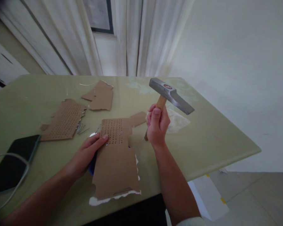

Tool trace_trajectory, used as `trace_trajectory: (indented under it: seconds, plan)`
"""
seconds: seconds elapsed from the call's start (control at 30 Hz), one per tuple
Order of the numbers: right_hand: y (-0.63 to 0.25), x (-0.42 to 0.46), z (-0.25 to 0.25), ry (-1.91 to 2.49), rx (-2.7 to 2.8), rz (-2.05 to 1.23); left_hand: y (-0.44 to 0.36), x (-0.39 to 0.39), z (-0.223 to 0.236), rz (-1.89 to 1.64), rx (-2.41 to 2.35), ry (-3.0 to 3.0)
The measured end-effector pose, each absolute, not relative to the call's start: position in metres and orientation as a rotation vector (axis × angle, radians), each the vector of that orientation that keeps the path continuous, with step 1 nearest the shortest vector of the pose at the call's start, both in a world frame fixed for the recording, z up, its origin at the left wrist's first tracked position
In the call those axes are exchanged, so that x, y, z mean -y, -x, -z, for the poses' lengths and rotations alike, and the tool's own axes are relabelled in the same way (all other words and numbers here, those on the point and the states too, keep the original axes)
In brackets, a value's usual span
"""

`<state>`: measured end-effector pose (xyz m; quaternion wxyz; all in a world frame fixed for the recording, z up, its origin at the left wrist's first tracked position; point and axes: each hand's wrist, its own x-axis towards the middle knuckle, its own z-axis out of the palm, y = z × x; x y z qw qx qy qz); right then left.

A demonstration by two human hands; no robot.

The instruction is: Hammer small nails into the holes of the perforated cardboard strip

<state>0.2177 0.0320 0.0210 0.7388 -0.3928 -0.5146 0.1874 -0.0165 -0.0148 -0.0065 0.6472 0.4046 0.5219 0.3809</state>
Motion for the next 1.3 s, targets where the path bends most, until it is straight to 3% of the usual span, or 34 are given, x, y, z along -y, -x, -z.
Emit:
trace_trajectory:
  seconds: [0.93,1.17,1.3]
  plan:
    - [-0.220,-0.034,-0.018,0.842,1.134,-0.412,0.015,0.011,0.007,-0.886,-1.113,-0.678]
    - [-0.219,-0.034,-0.018,0.839,1.126,-0.409,0.026,0.000,0.017,-0.955,-1.149,-1.046]
    - [-0.220,-0.035,-0.018,0.814,1.128,-0.417,0.049,-0.021,0.031,-1.067,-1.496,-1.453]
